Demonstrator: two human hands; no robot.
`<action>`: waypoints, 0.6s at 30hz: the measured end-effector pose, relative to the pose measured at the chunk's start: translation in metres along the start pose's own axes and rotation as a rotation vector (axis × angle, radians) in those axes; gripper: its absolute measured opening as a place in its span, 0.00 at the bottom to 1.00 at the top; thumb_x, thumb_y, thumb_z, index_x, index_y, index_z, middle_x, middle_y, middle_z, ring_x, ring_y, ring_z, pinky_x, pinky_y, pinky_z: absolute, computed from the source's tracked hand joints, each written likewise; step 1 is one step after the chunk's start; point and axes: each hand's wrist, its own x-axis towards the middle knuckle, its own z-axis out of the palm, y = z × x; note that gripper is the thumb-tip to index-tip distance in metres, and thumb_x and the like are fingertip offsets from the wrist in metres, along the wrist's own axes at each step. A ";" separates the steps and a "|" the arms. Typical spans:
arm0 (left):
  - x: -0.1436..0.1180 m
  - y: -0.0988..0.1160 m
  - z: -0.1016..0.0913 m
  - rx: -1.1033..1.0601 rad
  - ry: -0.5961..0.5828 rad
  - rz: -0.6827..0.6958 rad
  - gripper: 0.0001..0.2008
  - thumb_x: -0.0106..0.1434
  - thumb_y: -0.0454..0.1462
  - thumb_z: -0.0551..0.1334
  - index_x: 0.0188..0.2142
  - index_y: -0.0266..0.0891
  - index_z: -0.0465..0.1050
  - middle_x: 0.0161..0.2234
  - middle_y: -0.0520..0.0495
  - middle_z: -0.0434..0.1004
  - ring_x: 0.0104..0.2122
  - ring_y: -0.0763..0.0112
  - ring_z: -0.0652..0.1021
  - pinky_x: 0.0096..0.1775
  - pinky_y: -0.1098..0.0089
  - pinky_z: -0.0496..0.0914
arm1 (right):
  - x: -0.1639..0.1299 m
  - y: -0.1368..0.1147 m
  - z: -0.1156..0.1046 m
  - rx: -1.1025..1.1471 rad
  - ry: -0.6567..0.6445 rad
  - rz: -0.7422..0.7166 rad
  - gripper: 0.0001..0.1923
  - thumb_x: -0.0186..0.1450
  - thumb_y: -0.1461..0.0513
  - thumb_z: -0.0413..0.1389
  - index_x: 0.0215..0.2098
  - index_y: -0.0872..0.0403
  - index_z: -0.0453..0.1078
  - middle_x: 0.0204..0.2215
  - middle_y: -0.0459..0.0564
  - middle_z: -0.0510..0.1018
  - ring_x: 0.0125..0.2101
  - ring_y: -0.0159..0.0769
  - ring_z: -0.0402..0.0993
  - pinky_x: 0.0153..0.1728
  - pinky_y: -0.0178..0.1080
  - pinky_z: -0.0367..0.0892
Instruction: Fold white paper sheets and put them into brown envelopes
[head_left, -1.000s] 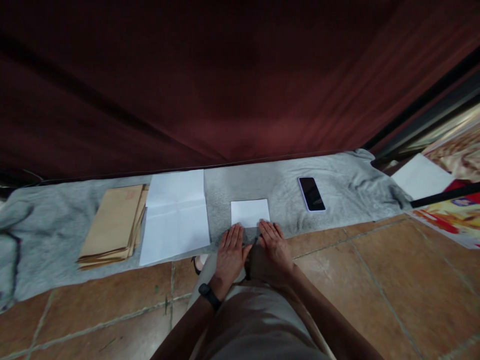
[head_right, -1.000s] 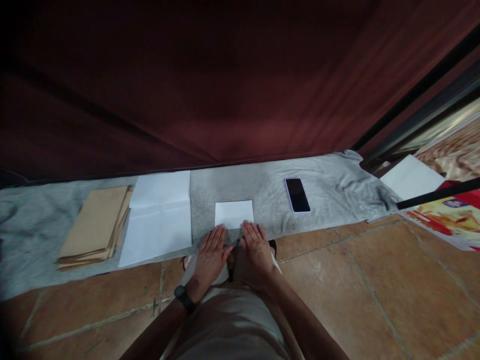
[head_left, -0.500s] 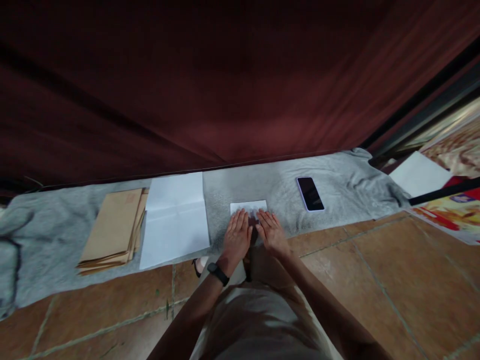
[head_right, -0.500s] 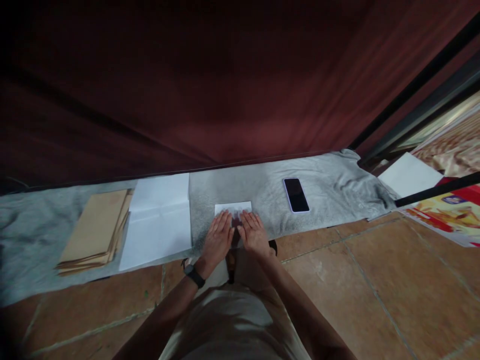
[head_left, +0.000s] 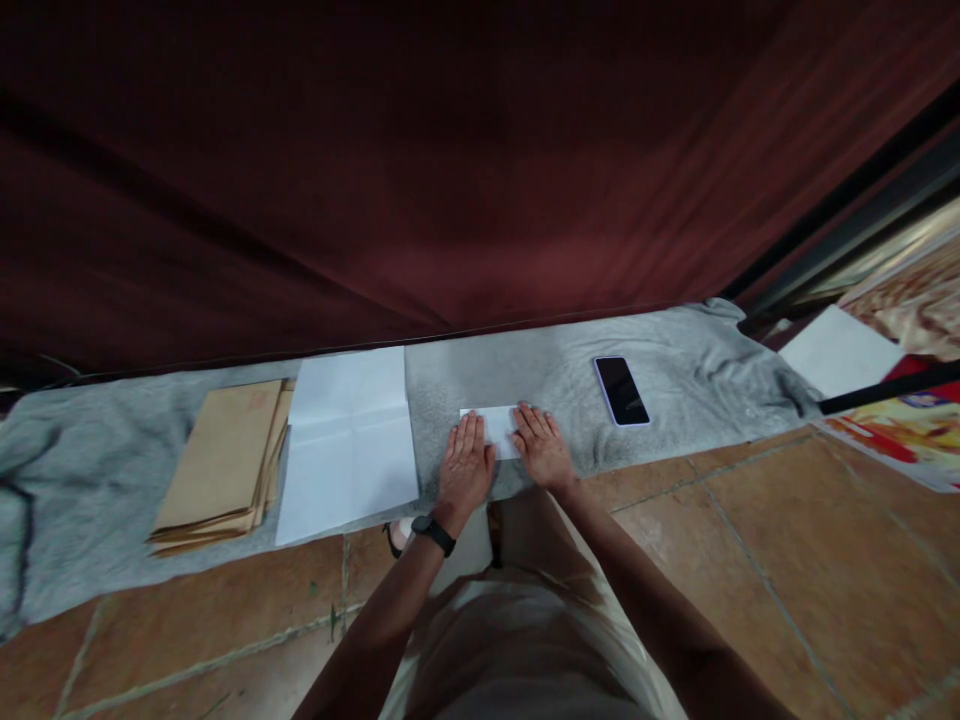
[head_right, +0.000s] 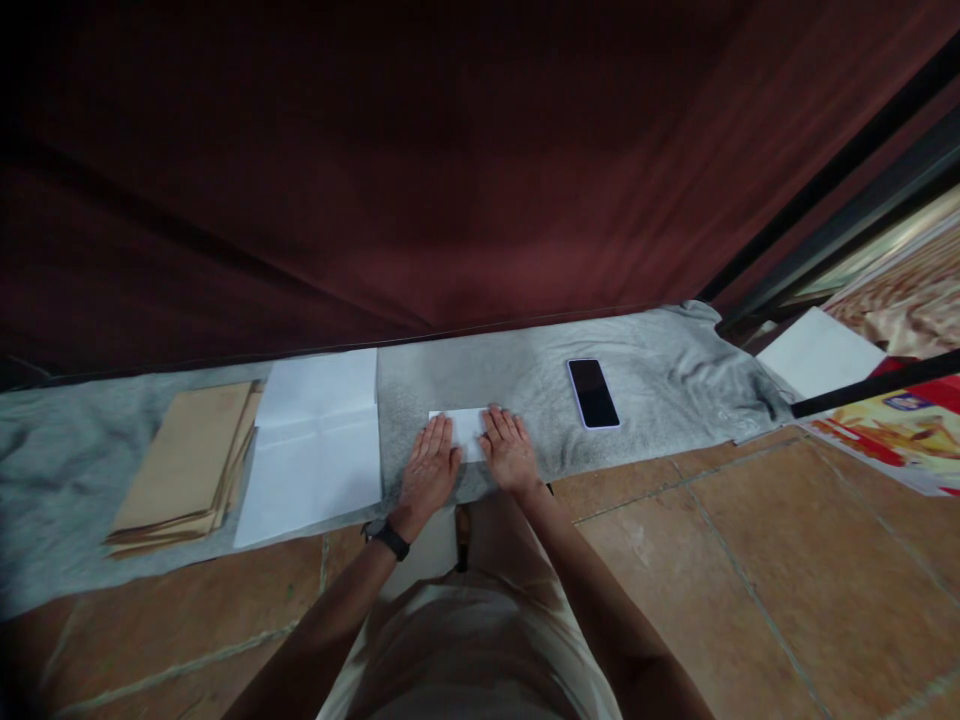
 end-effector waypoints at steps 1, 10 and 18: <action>-0.002 -0.003 -0.002 0.004 0.007 -0.011 0.30 0.73 0.39 0.48 0.70 0.25 0.54 0.70 0.32 0.55 0.71 0.55 0.55 0.69 0.50 0.55 | 0.000 0.004 -0.001 -0.007 -0.004 0.010 0.27 0.77 0.57 0.43 0.71 0.56 0.57 0.70 0.57 0.60 0.70 0.45 0.55 0.68 0.51 0.50; -0.011 -0.013 -0.008 0.005 0.035 -0.056 0.30 0.73 0.41 0.48 0.70 0.26 0.55 0.70 0.32 0.57 0.70 0.53 0.58 0.68 0.50 0.57 | 0.025 0.015 -0.014 0.096 0.003 0.211 0.23 0.72 0.62 0.48 0.64 0.55 0.67 0.59 0.58 0.74 0.58 0.45 0.69 0.60 0.46 0.61; -0.012 -0.015 -0.008 -0.017 0.037 -0.044 0.29 0.73 0.41 0.49 0.68 0.25 0.58 0.69 0.31 0.59 0.70 0.51 0.58 0.67 0.48 0.57 | 0.047 0.005 -0.015 0.484 0.059 0.497 0.12 0.62 0.64 0.53 0.40 0.55 0.77 0.31 0.50 0.79 0.35 0.40 0.74 0.41 0.38 0.68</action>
